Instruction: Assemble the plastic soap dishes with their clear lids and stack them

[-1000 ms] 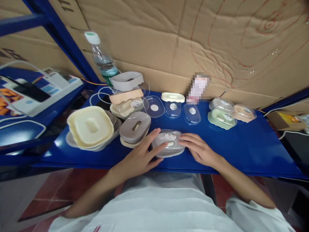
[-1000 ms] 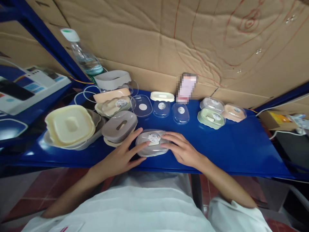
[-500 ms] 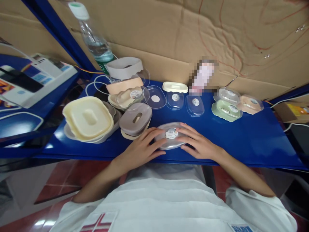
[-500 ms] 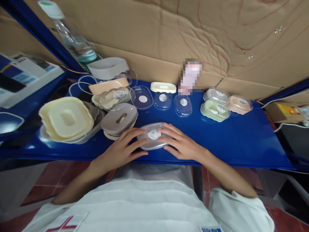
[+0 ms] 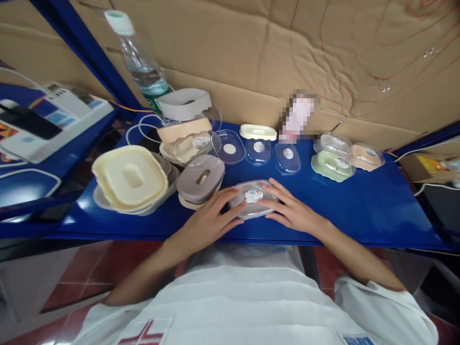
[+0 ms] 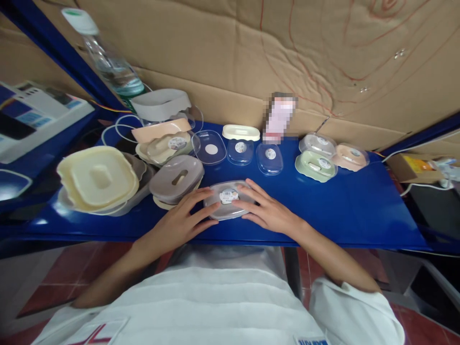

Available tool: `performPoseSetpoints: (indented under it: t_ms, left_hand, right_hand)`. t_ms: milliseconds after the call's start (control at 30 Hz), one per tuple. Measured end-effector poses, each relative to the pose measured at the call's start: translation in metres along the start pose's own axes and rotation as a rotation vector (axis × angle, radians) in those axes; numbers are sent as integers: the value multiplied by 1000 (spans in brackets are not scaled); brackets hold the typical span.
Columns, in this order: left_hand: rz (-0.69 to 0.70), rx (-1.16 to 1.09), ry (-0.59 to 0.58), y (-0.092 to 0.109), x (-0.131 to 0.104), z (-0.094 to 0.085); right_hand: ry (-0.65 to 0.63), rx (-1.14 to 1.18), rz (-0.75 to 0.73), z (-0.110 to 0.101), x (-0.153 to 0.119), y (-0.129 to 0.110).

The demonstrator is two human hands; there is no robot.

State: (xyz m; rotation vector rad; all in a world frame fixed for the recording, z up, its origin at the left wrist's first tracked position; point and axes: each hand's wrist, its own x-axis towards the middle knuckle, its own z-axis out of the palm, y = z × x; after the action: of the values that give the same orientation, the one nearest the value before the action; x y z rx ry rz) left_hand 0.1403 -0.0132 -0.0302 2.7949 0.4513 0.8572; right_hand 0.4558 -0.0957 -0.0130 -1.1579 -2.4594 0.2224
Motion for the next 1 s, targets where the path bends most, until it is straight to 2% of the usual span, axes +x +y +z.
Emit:
performPoseSetpoints:
  t_ms: [100, 200, 300, 400, 533, 600, 667, 733, 800, 867, 933, 1000]
  left_hand:
    - [10, 66, -46, 4, 0, -3]
    - [33, 96, -53, 5, -1, -3]
    - [64, 91, -51, 3, -1, -3]
    - [72, 67, -47, 3, 1, -3]
    - [39, 61, 2, 3, 1, -3]
    - [37, 58, 2, 3, 0, -4]
    - [34, 53, -6, 3, 1, -4]
    - [31, 48, -22, 3, 2, -3]
    - [37, 40, -47, 2, 3, -2]
    - [45, 35, -73, 2, 4, -2]
    - [54, 37, -90, 2, 4, -1]
    - [64, 44, -104, 1, 3, -1]
  right_hand:
    - [7, -32, 51, -7, -9, -5]
    - [41, -91, 183, -15, -35, -18]
    - [153, -163, 376, -19, -86, -31]
    - [329, -275, 598, -25, -153, -32]
    - [481, -515, 839, -50, -233, -1]
    - [519, -596, 906, -70, -259, 24]
    - [566, -605, 916, -92, -271, 50]
    - [602, -583, 882, -109, -266, 70]
    - [625, -594, 855, -119, -244, 79]
    - [652, -651, 841, -118, -205, 78]
    - [626, -673, 786, -107, -154, 70]
    - [390, -547, 642, -89, -99, 62]
